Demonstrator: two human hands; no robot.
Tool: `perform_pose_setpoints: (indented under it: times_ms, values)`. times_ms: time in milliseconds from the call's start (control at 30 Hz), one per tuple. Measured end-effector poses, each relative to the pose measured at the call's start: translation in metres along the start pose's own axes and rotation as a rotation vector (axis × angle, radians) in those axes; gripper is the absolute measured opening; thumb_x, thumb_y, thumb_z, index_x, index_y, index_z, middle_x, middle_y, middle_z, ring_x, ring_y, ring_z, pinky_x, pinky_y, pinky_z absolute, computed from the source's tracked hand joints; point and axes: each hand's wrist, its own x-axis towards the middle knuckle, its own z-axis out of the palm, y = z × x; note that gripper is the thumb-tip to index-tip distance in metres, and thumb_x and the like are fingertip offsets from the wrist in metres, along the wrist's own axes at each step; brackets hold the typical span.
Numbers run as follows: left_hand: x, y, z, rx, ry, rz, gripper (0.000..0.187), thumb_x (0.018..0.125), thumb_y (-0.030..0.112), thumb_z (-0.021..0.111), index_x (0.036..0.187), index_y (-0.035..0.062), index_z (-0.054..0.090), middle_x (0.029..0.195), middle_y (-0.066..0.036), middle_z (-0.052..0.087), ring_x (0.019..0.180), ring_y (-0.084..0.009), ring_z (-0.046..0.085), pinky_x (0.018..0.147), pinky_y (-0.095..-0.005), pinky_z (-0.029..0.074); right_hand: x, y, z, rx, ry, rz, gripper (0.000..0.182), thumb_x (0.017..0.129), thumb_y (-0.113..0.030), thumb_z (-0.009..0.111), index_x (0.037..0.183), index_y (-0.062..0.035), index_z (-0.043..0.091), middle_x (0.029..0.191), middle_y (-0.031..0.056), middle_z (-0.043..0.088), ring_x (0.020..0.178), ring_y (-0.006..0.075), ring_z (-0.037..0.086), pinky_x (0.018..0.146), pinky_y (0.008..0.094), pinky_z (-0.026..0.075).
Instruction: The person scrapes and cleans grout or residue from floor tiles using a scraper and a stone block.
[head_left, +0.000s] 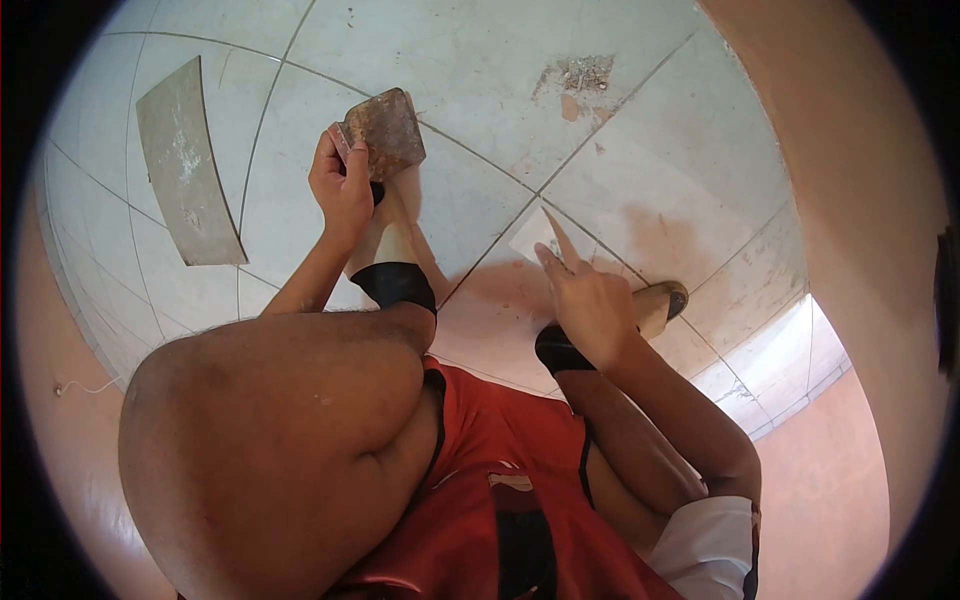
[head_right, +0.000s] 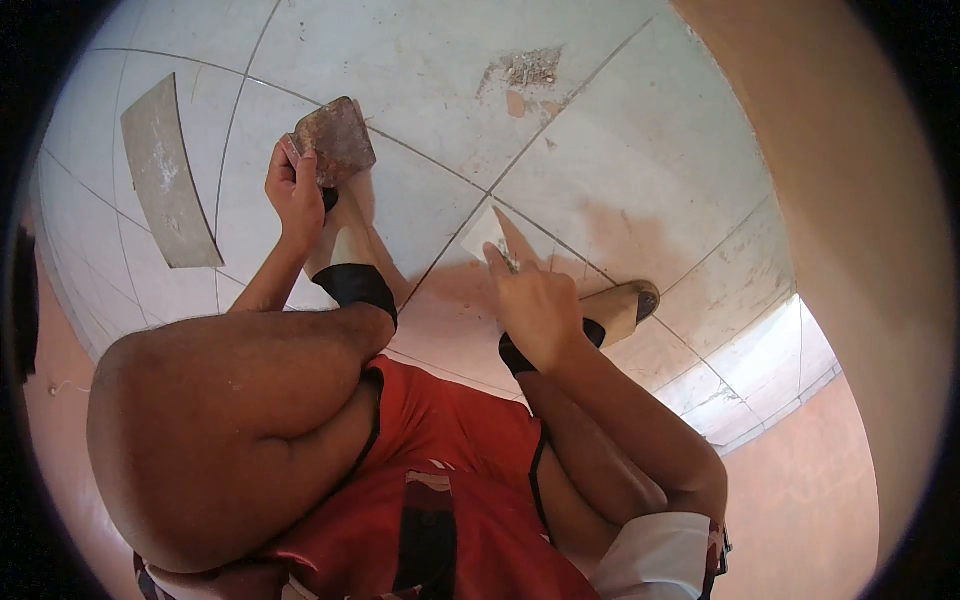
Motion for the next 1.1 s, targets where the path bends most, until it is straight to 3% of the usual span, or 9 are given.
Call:
perform_pose_setpoints:
  times_ms: [167,267,533,633,833,1100]
  values:
    - [0.001,-0.001,-0.002,0.006,-0.02,0.024,0.004,0.094,0.005,0.052,0.094,0.003,0.055,0.085,0.004,0.052,0.078,-0.0042,0.045,0.07,-0.0212,0.04,-0.003,0.017,-0.007,-0.047,-0.063,0.085,0.042,0.088,-0.015,0.059,0.129,-0.018,0.061,0.075,0.0133,0.065,0.061,0.0284,0.065,0.054,0.0394,0.051]
    - [0.001,0.007,0.005,-0.04,0.004,0.011,0.004,0.094,0.005,0.052,0.094,0.0028,0.055,0.085,0.004,0.051,0.077,-0.0039,0.044,0.07,-0.0207,0.039,0.018,0.02,0.003,-0.004,0.087,0.008,0.043,0.088,-0.017,0.06,0.131,-0.0188,0.06,0.071,0.0116,0.063,0.062,0.0275,0.064,0.054,0.0395,0.051]
    - [-0.001,-0.006,-0.006,0.0,-0.021,0.004,0.006,0.094,0.005,0.052,0.098,0.0019,0.056,0.087,0.003,0.052,0.078,-0.004,0.044,0.07,-0.021,0.039,0.032,0.023,-0.037,-0.019,0.039,0.121,0.04,0.092,-0.019,0.059,0.131,-0.0214,0.06,0.071,0.0109,0.063,0.063,0.0284,0.064,0.056,0.042,0.051]
    - [-0.001,-0.003,-0.001,0.009,-0.015,0.002,0.006,0.094,0.006,0.053,0.097,0.0018,0.056,0.086,0.003,0.052,0.078,-0.0043,0.044,0.069,-0.0214,0.04,0.065,0.016,-0.022,-0.06,0.052,0.094,0.038,0.093,-0.02,0.059,0.13,-0.023,0.061,0.066,0.0094,0.06,0.06,0.0278,0.062,0.054,0.0409,0.051]
    - [0.003,-0.008,-0.003,-0.032,-0.024,0.005,0.006,0.094,0.007,0.053,0.096,0.0019,0.056,0.085,0.003,0.052,0.077,-0.0045,0.044,0.069,-0.0216,0.04,0.04,0.012,-0.053,-0.07,-0.055,0.122,0.04,0.095,-0.022,0.056,0.135,-0.0239,0.057,0.073,0.0119,0.065,0.062,0.0289,0.065,0.055,0.0419,0.051]
    - [0.0,-0.001,-0.002,-0.014,-0.014,-0.036,0.005,0.094,0.007,0.053,0.094,0.0022,0.055,0.083,0.004,0.052,0.076,-0.0038,0.044,0.068,-0.0209,0.039,0.062,0.009,-0.032,-0.168,-0.011,0.119,0.044,0.093,-0.022,0.059,0.137,-0.0236,0.055,0.068,0.0099,0.061,0.059,0.028,0.063,0.054,0.0397,0.051]
